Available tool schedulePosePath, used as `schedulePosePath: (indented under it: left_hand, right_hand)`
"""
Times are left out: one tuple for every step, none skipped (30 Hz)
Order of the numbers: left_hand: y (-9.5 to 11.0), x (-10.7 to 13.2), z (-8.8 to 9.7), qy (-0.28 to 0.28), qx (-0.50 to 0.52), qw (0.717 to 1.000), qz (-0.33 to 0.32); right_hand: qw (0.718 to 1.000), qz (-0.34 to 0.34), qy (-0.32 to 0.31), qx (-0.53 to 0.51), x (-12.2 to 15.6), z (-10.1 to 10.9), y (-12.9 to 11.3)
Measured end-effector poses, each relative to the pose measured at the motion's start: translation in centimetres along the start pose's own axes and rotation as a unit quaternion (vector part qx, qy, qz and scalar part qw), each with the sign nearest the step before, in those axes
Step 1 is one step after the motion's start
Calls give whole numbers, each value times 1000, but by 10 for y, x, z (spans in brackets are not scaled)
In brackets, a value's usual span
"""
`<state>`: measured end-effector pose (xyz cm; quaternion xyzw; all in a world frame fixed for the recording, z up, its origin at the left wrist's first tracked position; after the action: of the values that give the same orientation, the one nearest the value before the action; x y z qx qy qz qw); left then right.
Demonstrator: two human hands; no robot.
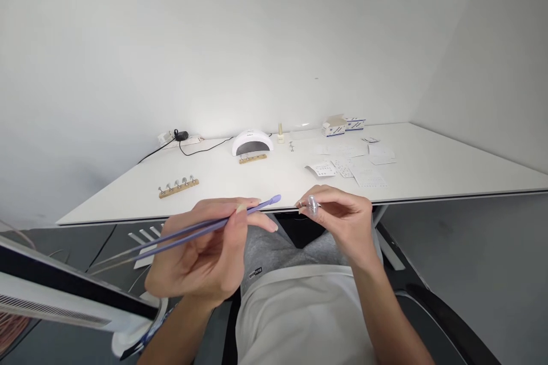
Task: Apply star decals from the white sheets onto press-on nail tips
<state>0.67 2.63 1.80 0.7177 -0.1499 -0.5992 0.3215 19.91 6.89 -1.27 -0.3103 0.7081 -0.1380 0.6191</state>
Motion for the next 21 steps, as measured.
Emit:
schedulePosePath:
  left_hand:
    - [1, 0, 0, 13, 0, 1000, 0]
    - [3, 1, 1, 24, -2, 1000, -3]
    - [6, 2, 1, 31, -4, 999, -14]
    - [11, 2, -1, 21, -3, 999, -33]
    - [16, 3, -3, 8, -5, 998, -56]
    - [23, 3, -5, -1, -7, 997, -83]
    - [28, 4, -7, -20, -16, 994, -102]
    - [32, 4, -11, -45, -30, 992, -115]
    - [35, 4, -12, -55, -32, 989, -133]
    - [35, 4, -14, -67, -32, 987, -142]
    - [35, 5, -14, -71, -28, 986, -151]
    - [33, 6, -14, -72, -20, 985, -153]
    - [31, 7, -13, -66, -9, 984, -166]
    - [28, 8, -10, -43, 2, 985, -168]
    - [25, 9, -8, -27, 13, 985, -167]
    - [22, 10, -8, -24, 20, 987, -158]
    - [21, 10, -10, -31, 19, 988, -151]
    - [19, 9, -12, -44, 10, 991, -129]
    - [21, 9, -14, -47, 3, 991, -124]
    - [24, 9, -15, -53, -1, 989, -135]
    - [28, 8, -16, -48, -5, 987, -151]
  right_hand:
    - [1000, 6, -2, 3, 0, 0, 0]
    - [1000, 15, -5, 10, 0, -1, -1]
    - [999, 26, -7, 22, 1, -1, -1]
    - [998, 40, -10, 39, 1, -2, -3]
    - [997, 56, -13, 59, 2, -2, -4]
    - [994, 73, -16, 81, 2, -3, -6]
    - [990, 92, -20, 103, 3, -4, -8]
    - [986, 110, -24, 120, 4, -5, -10]
    - [983, 124, -28, 135, 5, -6, -12]
    - [980, 135, -32, 145, 5, -7, -14]
    - [977, 144, -36, 151, 6, -8, -15]
    - [976, 149, -38, 154, 6, -9, -17]
    - [975, 152, -40, 156, 6, -10, -17]
    - [975, 153, -39, 157, 6, -11, -18]
    - [975, 152, -38, 156, 6, -11, -18]
    - [976, 149, -36, 155, 7, -11, -18]
    - [977, 143, -32, 153, 7, -11, -17]
    - [979, 136, -28, 150, 7, -10, -17]
    - [981, 128, -24, 145, 8, -10, -15]
    - [983, 119, -21, 140, 8, -9, -14]
    - [985, 108, -19, 135, 8, -9, -12]
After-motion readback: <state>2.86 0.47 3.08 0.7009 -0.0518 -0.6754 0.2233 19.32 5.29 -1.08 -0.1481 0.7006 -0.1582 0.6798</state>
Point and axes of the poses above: each hand's wrist, its own x-axis away from the middle knuckle, its own z-axis out of the back of the hand, y = z × x, the point moved 6 cm from there along -x, towards the middle knuckle, and after that the axes turned 9 degrees about z, right-handed, at the moved point
